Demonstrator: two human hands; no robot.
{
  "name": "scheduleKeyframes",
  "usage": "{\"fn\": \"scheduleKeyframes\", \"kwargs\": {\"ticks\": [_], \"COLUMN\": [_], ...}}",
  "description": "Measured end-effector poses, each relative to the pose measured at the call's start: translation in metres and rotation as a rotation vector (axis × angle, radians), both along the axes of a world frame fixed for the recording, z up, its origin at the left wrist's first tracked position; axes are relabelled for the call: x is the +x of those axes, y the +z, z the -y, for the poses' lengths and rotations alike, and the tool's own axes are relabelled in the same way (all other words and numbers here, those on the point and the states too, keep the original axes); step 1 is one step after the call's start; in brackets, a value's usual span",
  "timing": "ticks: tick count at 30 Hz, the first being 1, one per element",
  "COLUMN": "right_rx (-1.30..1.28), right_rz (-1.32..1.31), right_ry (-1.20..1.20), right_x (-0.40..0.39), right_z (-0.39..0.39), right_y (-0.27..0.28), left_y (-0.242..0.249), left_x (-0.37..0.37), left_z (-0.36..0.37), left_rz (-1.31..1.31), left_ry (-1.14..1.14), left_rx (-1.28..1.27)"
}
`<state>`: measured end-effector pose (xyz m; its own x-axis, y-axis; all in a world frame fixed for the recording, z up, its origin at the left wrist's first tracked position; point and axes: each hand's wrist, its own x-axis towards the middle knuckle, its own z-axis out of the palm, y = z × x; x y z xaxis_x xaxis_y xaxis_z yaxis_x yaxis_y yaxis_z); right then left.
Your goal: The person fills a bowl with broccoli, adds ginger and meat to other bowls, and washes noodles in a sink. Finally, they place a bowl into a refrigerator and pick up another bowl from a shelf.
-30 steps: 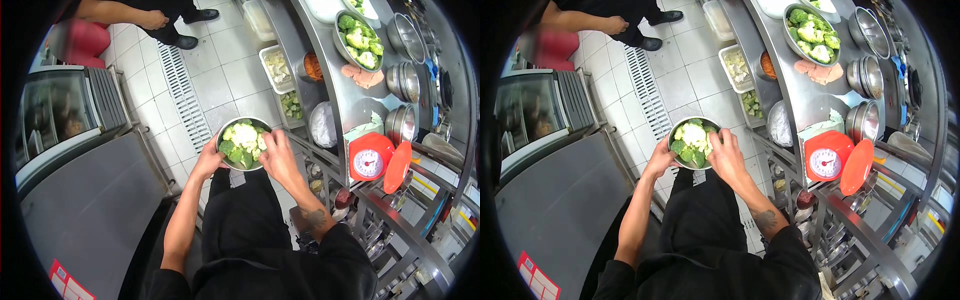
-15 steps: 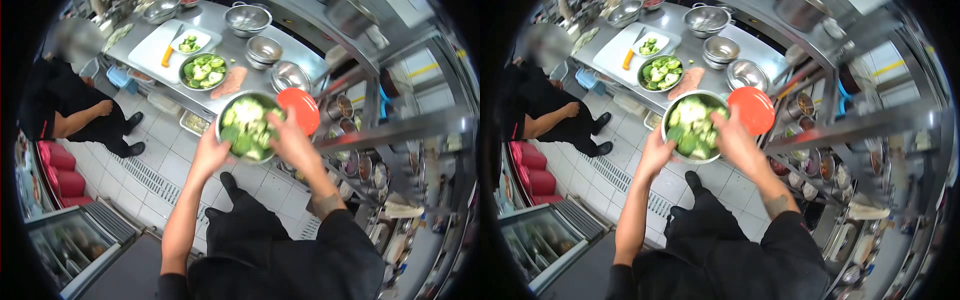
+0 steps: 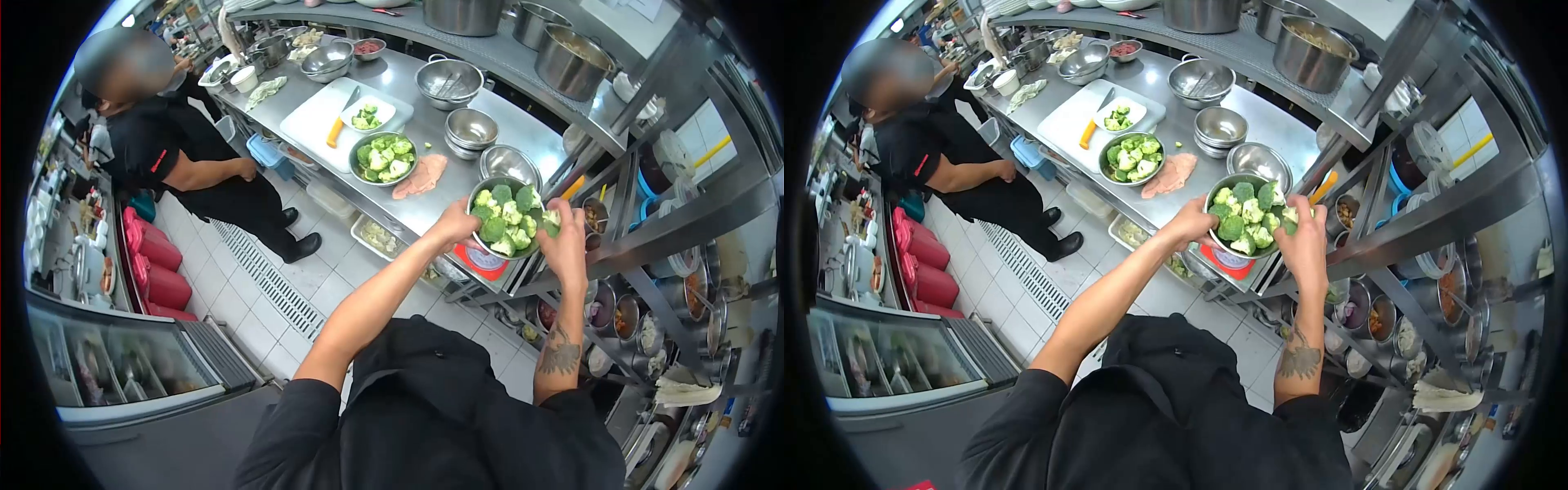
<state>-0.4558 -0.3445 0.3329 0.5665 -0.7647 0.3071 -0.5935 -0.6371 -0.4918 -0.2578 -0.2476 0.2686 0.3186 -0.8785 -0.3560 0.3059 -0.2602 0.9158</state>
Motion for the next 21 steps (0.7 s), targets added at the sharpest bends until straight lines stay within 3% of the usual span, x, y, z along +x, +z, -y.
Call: {"fn": "scheduleKeyframes", "kwargs": {"ticks": [2,4,9,21], "right_rx": [0.120,0.060,0.136,0.249], "right_rz": [0.173,0.288,0.420,0.394], "right_ry": [0.004,-0.007,-0.128,-0.139], "right_x": [-0.007,-0.016,-0.038,-0.054], "right_z": [-0.005,-0.010,-0.034,-0.045], "right_y": [0.000,-0.003,0.009,-0.004], "left_y": [-0.016,-0.017,-0.002,-0.002], "left_x": [0.006,0.011,0.014,0.028], "left_z": [0.008,0.016,0.016,0.009], "left_rz": [0.030,0.047,-0.032,-0.127], "left_ry": [-0.031,-0.042,-0.145,-0.181], "left_rx": [-0.038,0.066,0.051,0.110]}}
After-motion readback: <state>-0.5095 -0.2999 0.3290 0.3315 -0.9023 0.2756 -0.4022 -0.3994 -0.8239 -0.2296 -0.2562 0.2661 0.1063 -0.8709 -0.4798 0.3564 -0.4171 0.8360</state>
